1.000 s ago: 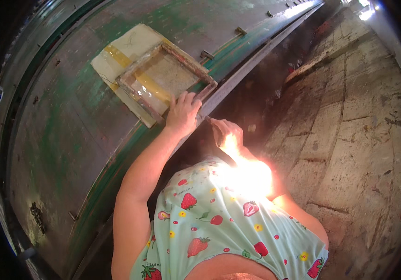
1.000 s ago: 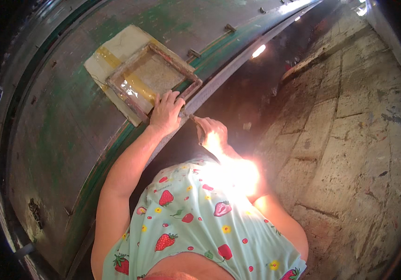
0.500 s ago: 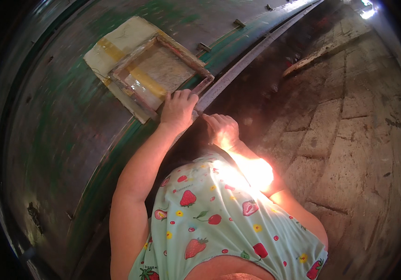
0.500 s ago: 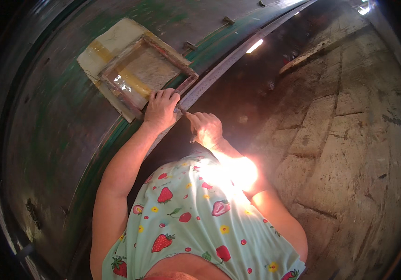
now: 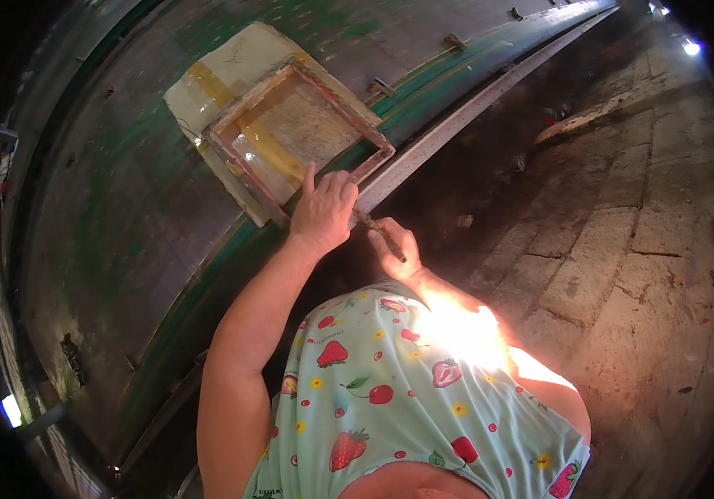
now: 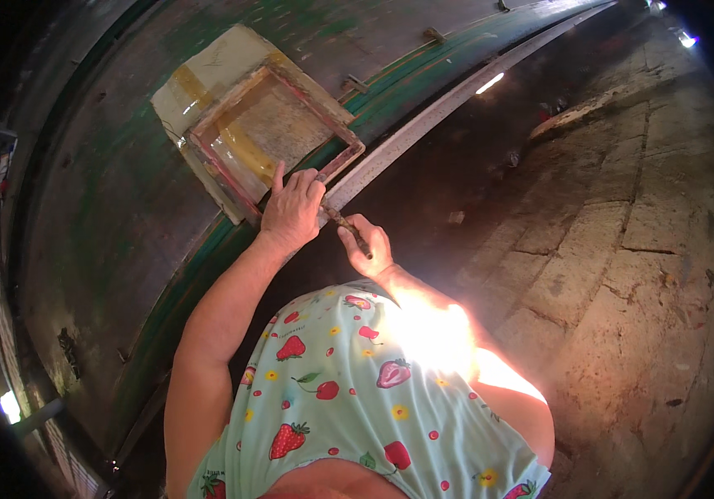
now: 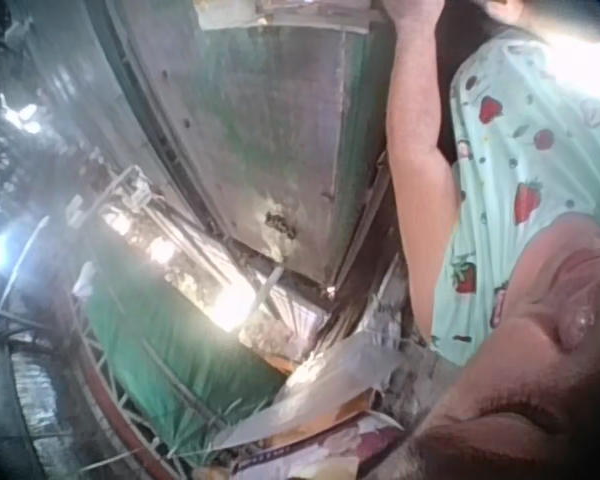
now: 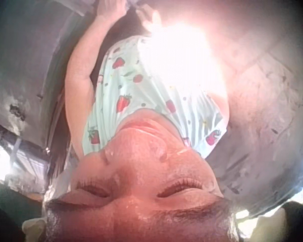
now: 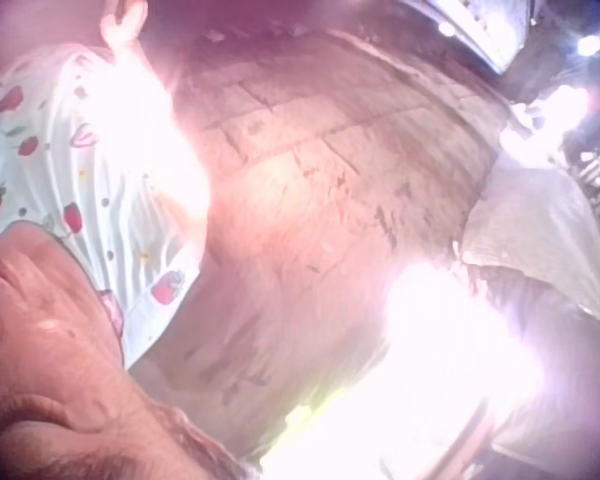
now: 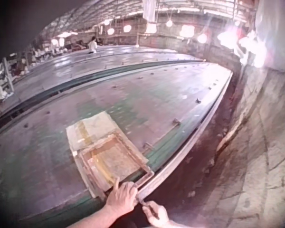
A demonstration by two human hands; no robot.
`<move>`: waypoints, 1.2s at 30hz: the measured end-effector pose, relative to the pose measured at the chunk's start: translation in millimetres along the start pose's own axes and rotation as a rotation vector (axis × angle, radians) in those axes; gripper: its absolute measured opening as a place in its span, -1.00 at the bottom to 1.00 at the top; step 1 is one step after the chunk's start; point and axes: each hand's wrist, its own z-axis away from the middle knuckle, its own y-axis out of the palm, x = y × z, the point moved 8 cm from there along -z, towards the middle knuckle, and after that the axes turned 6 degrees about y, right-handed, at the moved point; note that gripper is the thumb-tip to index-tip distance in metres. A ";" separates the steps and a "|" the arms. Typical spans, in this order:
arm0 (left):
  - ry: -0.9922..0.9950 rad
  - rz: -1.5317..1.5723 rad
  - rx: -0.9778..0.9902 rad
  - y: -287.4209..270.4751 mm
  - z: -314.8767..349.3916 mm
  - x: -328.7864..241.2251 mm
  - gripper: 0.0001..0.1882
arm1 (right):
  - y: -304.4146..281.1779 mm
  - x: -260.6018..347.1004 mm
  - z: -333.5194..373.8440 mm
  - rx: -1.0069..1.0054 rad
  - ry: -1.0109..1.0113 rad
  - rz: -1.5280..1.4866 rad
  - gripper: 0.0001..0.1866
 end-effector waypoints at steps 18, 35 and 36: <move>0.001 -0.022 -0.083 -2.7 7.0 2.8 -0.31 | -8.1 -0.8 13.6 -0.072 0.082 -0.059 -0.82; -0.042 -0.041 -0.158 3.1 14.4 -1.9 -0.33 | -11.6 83.9 24.2 -0.349 -0.547 0.730 -0.69; -0.044 -0.042 -0.146 4.7 14.1 -1.8 -0.34 | -11.5 83.9 23.3 -0.362 -0.551 0.711 -0.70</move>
